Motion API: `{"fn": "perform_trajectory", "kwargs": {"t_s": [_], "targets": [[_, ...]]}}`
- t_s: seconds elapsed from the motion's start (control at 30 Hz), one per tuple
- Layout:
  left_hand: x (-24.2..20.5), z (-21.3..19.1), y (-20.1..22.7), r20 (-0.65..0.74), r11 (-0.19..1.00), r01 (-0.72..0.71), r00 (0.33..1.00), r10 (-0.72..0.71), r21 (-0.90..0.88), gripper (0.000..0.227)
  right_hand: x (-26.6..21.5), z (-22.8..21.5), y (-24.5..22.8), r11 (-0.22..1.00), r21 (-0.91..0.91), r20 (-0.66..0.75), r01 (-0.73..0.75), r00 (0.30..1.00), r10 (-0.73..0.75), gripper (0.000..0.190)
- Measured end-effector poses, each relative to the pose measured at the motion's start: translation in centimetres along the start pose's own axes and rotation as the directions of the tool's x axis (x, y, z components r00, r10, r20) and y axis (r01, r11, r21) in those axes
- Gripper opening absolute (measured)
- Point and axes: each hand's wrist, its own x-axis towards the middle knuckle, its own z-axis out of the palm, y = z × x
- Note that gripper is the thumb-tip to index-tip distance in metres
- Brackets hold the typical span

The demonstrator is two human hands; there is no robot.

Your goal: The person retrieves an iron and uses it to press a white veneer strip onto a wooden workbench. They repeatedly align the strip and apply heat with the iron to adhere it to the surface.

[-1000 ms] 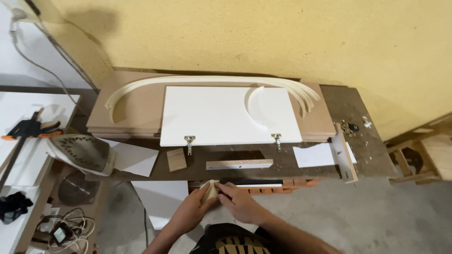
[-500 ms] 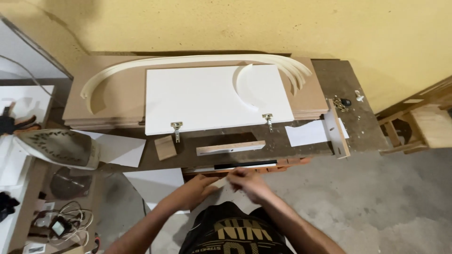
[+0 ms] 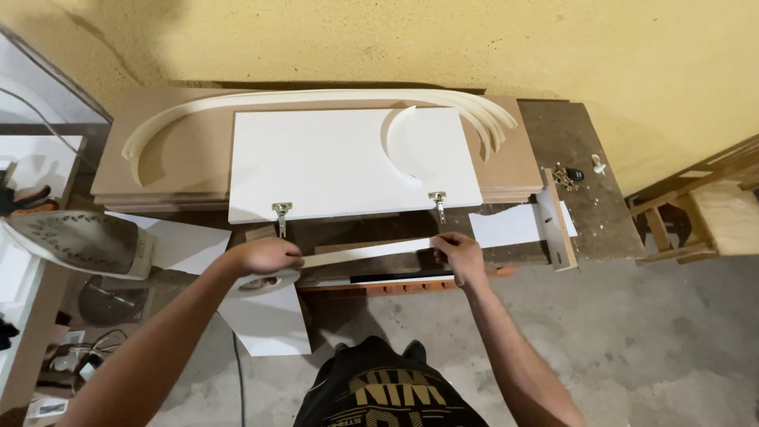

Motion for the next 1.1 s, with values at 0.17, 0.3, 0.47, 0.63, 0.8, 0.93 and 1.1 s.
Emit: {"fn": "perform_trajectory", "kwargs": {"t_s": [0.17, 0.3, 0.47, 0.63, 0.8, 0.93, 1.1], "targets": [[4.8, -0.2, -0.3, -0.034, 0.975, -0.027, 0.999, 0.036, 0.220, 0.050, 2.5, -0.6, 1.8, 0.998, -0.057, -0.016, -0.030, 0.999, 0.029, 0.027], [-2.4, -2.8, 6.4, -0.003, 0.857, -0.017, 1.000, 0.021, 0.516, 0.049, 3.1, -0.4, 2.4, 0.991, -0.130, 0.004, 0.031, 1.000, -0.031, 0.030], [1.5, -1.0, 6.0, -0.139, 0.926, 0.254, 0.965, -0.223, 0.280, 0.045, 4.3, -0.2, 4.0, 0.988, -0.152, 0.015, 0.035, 0.999, -0.033, 0.028], [3.7, 0.4, 6.0, -0.211, 0.884, 0.344, 0.934, -0.288, 0.318, 0.053, 3.5, -0.1, 2.9, 0.995, -0.099, 0.024, 0.010, 1.000, -0.007, 0.029], [2.6, 0.1, 7.2, -0.229, 0.838, 0.422, 0.904, -0.361, 0.346, 0.047, 3.7, -0.4, 3.1, 0.991, -0.127, 0.036, 0.037, 0.999, -0.032, 0.027], [2.1, 0.1, 7.5, -0.216, 0.836, 0.447, 0.893, -0.396, 0.318, 0.048, 0.2, -0.6, -0.3, 0.984, -0.161, 0.024, 0.078, 0.997, -0.075, 0.022], [-0.3, 1.7, 9.7, -0.326, 0.745, 0.475, 0.877, -0.353, 0.469, 0.028, -8.7, 0.1, -4.7, 0.782, -0.079, 0.336, 0.619, 0.755, -0.563, 0.014]]}}
